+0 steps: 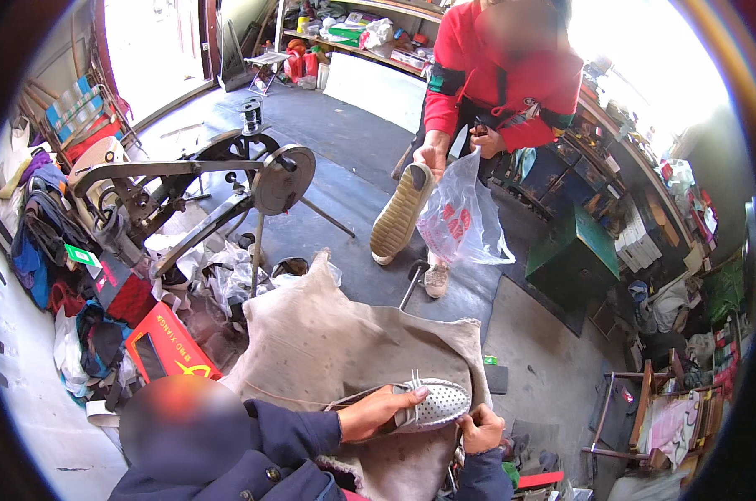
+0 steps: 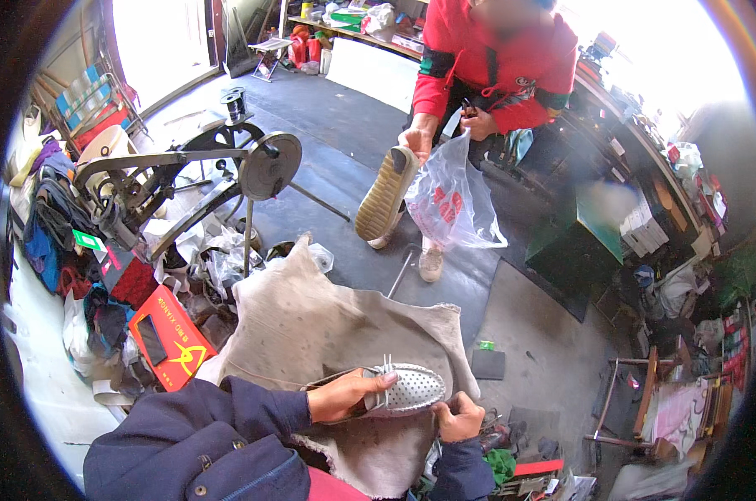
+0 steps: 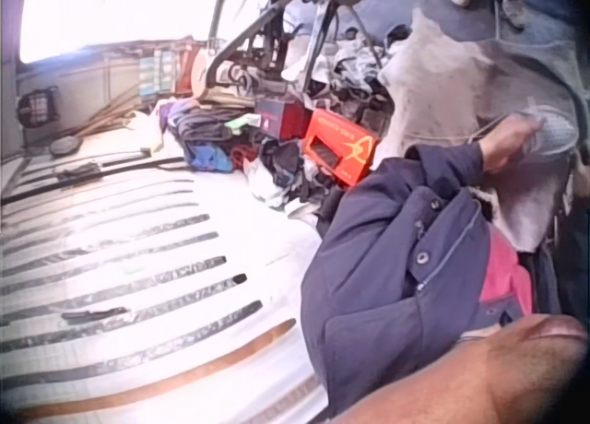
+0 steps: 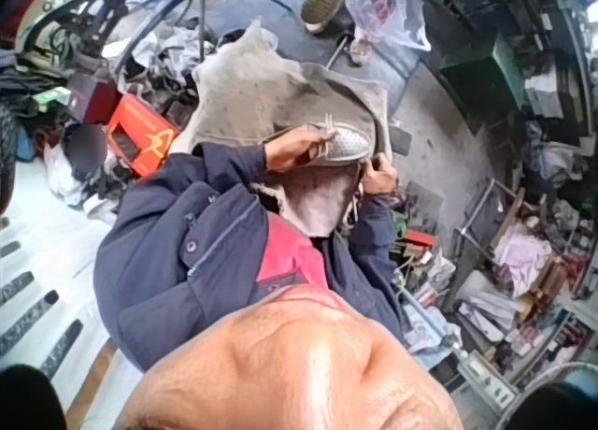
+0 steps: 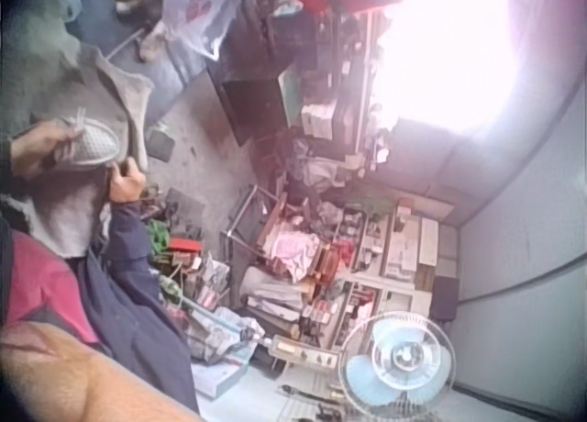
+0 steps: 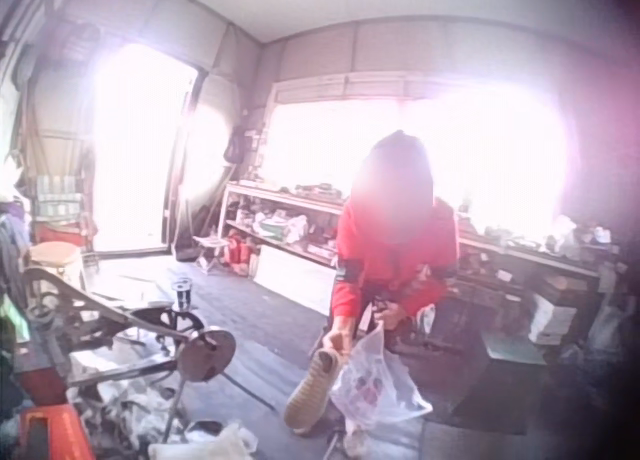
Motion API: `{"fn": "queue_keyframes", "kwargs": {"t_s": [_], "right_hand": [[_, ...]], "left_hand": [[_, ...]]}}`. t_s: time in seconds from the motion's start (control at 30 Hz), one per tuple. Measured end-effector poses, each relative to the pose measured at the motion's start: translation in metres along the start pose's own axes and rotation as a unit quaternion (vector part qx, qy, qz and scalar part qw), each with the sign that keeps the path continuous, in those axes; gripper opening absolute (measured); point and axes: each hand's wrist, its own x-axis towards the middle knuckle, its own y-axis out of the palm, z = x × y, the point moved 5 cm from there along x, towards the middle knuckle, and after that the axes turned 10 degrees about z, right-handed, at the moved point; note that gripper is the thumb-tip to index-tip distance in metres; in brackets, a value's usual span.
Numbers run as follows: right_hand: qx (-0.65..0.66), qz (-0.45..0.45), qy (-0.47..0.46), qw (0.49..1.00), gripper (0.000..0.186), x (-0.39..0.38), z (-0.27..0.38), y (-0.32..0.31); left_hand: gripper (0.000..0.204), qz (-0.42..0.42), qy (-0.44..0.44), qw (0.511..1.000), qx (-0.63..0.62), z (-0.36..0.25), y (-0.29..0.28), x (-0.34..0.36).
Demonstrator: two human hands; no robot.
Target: The person hand-sews a white perforated shoe using a curved awl and thread. They repeatedly pierce the shoe's sole and upper, pull the thread through, and tighten the stitches while holding the shoe steady. The person occasionally turns the shoe to access different areas and continues stitching along the edge.
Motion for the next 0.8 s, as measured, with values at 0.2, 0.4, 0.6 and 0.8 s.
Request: {"fn": "queue_keyframes", "kwargs": {"t_s": [0.2, 0.4, 0.6, 0.8], "right_hand": [[0.008, 0.012, 0.01, 1.0, 0.039, -0.001, -0.013, 0.001], [-0.017, 0.005, 0.029, 0.999, 0.049, -0.028, -0.049, -0.001], [0.343, 0.015, 0.137, 0.929, 0.024, -0.084, -0.06, 0.004], [0.7, 0.098, 0.013, 0.707, 0.087, -0.061, 0.029, 0.026]], "left_hand": [[0.047, 0.012, 0.021, 1.0, 0.014, 0.0, 0.003, -0.001], [0.048, 0.007, 0.014, 1.0, 0.018, 0.007, 0.002, -0.007], [0.053, 0.009, 0.031, 0.999, 0.013, 0.004, -0.002, -0.012], [0.047, -0.014, 0.008, 1.0, -0.005, 0.01, -0.009, -0.009]]}}
